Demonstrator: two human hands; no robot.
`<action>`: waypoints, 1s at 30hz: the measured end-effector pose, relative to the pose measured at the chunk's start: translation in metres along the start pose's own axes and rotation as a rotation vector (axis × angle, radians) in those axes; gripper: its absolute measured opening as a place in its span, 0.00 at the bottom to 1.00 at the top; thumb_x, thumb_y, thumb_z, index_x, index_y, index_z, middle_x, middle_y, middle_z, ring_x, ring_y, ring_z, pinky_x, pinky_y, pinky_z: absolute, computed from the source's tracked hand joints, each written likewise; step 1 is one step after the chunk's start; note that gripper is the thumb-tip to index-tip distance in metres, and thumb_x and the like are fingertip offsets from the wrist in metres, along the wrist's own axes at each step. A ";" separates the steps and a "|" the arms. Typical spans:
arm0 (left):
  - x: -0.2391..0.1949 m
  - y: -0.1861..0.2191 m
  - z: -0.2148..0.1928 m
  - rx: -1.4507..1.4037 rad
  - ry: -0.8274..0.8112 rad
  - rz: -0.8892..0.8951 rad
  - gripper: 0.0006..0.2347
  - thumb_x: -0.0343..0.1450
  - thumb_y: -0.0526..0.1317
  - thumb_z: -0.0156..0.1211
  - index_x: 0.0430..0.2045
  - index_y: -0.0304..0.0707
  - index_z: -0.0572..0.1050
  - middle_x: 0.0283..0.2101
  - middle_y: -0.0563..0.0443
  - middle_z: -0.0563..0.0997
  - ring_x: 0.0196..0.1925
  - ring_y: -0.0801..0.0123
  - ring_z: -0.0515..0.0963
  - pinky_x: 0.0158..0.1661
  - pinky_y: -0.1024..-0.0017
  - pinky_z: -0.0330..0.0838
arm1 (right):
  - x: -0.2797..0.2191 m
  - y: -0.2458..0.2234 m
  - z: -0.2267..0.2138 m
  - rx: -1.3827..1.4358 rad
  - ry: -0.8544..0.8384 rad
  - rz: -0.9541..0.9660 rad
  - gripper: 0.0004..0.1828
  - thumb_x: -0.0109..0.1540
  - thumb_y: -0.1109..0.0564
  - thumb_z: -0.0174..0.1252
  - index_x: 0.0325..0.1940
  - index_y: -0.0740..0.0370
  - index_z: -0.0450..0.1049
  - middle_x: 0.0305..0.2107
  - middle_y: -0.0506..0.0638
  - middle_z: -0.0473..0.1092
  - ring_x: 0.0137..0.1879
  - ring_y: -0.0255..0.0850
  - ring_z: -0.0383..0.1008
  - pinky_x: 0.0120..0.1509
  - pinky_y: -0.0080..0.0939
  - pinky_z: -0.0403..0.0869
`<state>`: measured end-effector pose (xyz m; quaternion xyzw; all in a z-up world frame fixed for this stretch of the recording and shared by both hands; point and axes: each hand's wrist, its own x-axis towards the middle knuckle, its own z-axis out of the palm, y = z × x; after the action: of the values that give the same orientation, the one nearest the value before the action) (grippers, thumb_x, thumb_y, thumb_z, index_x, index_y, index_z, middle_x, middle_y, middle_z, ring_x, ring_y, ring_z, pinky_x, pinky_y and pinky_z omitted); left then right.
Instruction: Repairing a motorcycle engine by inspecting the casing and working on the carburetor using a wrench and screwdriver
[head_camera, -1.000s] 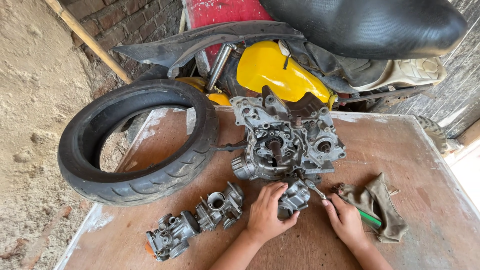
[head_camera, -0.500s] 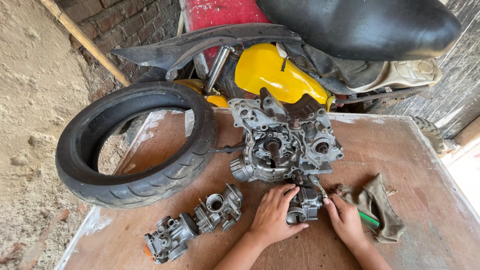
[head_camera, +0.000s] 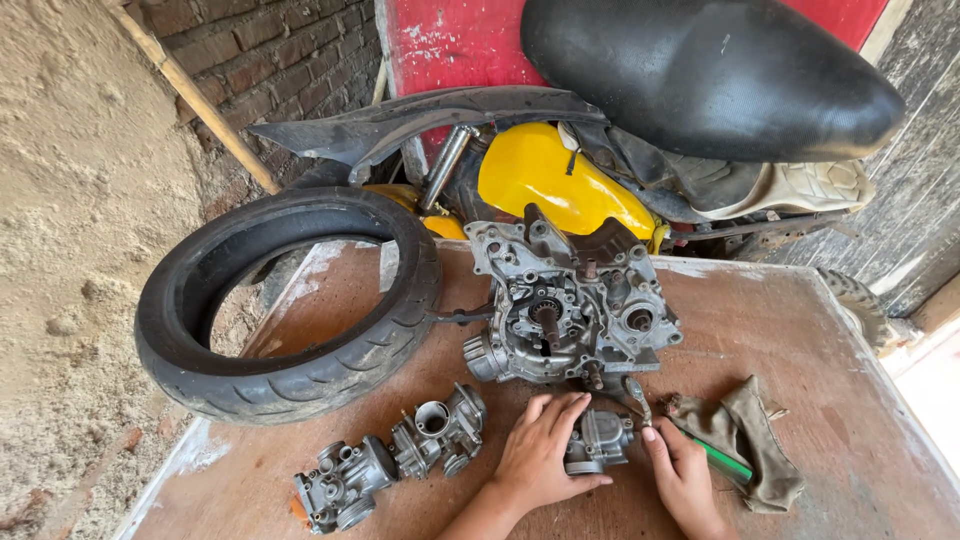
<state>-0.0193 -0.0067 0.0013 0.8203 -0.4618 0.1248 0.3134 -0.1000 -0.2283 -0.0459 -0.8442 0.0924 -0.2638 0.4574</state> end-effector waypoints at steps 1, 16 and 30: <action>-0.001 -0.004 0.005 0.001 0.003 0.000 0.45 0.61 0.66 0.61 0.67 0.31 0.57 0.63 0.35 0.68 0.61 0.44 0.65 0.52 0.48 0.70 | 0.000 -0.010 0.000 0.000 0.000 -0.003 0.11 0.66 0.55 0.53 0.34 0.63 0.75 0.14 0.46 0.68 0.22 0.36 0.60 0.28 0.37 0.64; -0.001 -0.002 -0.007 -0.135 0.464 -0.127 0.35 0.66 0.59 0.67 0.56 0.31 0.60 0.55 0.34 0.70 0.56 0.46 0.74 0.56 0.50 0.68 | 0.039 -0.084 -0.005 -0.242 -0.178 -0.091 0.10 0.63 0.52 0.56 0.48 0.51 0.76 0.12 0.47 0.74 0.16 0.40 0.70 0.26 0.43 0.68; 0.003 -0.009 0.000 -0.068 0.298 -0.257 0.36 0.67 0.60 0.64 0.60 0.30 0.61 0.50 0.40 0.75 0.48 0.51 0.77 0.38 0.56 0.79 | 0.050 -0.032 -0.017 -0.703 -0.133 -0.142 0.21 0.66 0.38 0.46 0.40 0.52 0.76 0.34 0.43 0.79 0.32 0.41 0.80 0.34 0.41 0.76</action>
<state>-0.0099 -0.0058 -0.0010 0.8340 -0.3056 0.1881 0.4191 -0.0697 -0.2419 0.0059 -0.9695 0.0886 -0.1914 0.1247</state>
